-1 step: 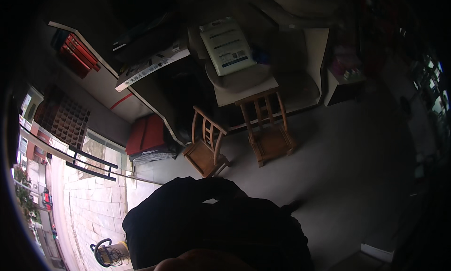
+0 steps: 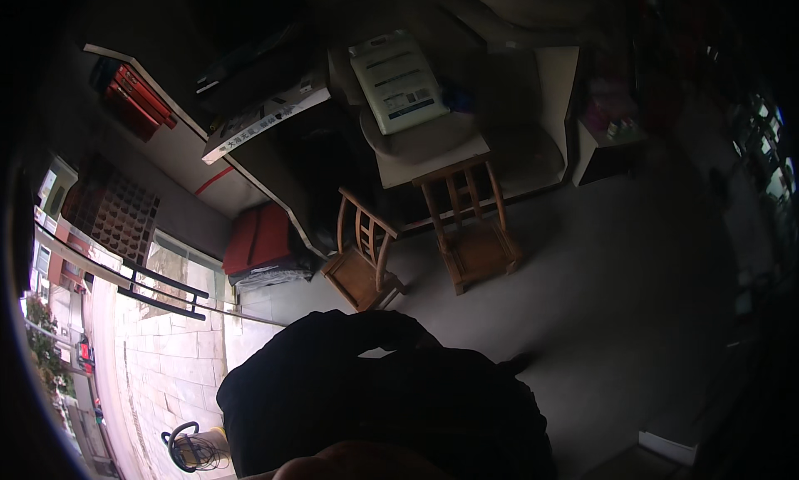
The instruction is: The person applies a strip of tint film to a glass pane on a workbench, smoothing it with a squeegee and trimming edges. They repeat the process on additional strips, aligning and pressing the film onto the glass surface.
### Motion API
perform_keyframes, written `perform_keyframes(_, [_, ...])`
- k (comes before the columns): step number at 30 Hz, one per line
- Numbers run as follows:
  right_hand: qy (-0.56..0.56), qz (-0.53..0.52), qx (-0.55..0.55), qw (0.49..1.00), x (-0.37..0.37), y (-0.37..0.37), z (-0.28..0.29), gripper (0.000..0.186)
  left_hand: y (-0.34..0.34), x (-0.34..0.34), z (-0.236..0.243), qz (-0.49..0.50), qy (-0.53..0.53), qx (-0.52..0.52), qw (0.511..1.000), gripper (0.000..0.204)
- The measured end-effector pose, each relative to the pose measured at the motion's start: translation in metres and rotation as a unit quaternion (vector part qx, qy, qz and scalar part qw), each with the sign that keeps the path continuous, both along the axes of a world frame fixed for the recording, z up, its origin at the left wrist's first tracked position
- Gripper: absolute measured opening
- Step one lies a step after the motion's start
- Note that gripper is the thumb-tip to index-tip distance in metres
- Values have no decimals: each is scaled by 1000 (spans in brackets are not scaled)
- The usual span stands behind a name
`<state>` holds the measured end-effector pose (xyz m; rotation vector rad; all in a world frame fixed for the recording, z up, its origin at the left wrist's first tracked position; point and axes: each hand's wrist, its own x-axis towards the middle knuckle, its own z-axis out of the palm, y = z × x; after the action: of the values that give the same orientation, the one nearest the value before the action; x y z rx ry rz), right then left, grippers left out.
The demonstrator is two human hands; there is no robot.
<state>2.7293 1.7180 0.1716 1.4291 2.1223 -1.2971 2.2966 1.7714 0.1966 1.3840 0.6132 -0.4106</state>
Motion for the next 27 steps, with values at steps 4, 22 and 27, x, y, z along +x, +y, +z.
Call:
perform_keyframes(4, [-3,17,30,999,89,24,1,20,35,84,19,-4,18,12,1000,36])
perform_keyframes(22, [38,-386,32,921,390,45,-8,27,282,611,17,-84,79,197,974,48])
perform_keyframes(27, [9,-507,-27,862,492,75,-23,35,320,782,-14,-237,21,144,961,53])
